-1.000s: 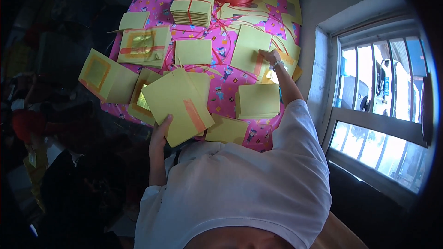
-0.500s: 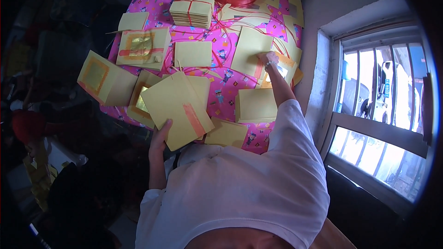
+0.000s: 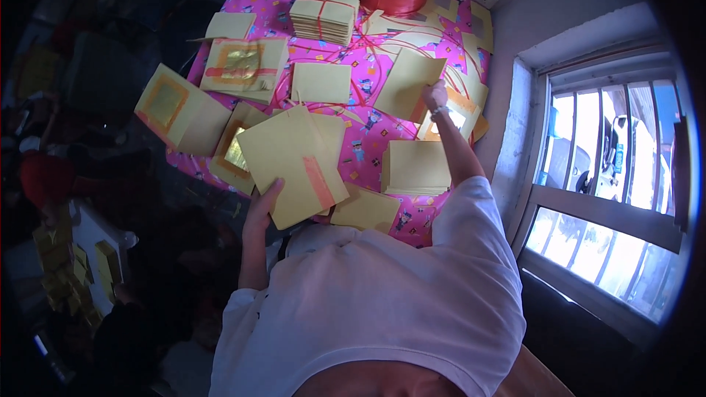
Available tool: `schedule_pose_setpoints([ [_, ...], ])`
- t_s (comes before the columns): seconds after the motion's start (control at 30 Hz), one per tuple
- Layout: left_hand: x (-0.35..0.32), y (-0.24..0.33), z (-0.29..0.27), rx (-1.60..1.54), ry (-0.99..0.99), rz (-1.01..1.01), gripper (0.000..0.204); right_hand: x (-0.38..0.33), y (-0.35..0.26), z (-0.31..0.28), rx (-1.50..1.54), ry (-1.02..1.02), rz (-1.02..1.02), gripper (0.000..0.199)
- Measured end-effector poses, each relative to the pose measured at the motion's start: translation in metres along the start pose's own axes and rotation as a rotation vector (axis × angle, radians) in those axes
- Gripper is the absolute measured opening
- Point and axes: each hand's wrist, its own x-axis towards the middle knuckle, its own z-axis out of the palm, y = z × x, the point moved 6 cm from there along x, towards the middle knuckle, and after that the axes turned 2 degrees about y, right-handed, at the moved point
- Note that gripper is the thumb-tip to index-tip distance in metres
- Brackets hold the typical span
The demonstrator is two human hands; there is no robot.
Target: The recorder is sorting and counting stacks of joss paper on a table.
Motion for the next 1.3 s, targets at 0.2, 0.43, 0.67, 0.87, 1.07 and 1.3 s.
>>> schedule_pose_setpoints([
  [0.2,0.009,0.003,0.011,-0.003,-0.093,0.016,0.057,0.003,-0.016,-0.061,0.684,-0.292,-0.078,0.03],
  [0.43,0.0,0.006,0.009,-0.332,-0.2,-0.04,0.066,-0.161,-0.179,-0.103,0.872,-0.893,-0.11,0.044],
  [0.67,-0.001,0.01,0.015,-0.33,-0.199,-0.042,0.094,-0.288,-0.222,-0.023,0.929,-1.202,-0.127,0.046],
  [0.87,0.002,0.007,0.013,-0.32,-0.156,-0.018,0.087,-0.293,-0.211,0.0,0.703,-1.042,-0.255,0.044],
  [1.07,0.001,0.009,0.015,-0.359,-0.209,-0.002,0.087,-0.278,-0.208,-0.034,1.005,-1.046,-0.055,0.042],
  [1.3,0.005,0.003,0.012,-0.39,-0.188,-0.071,0.08,-0.27,-0.18,-0.049,1.195,-1.097,0.109,0.039],
])
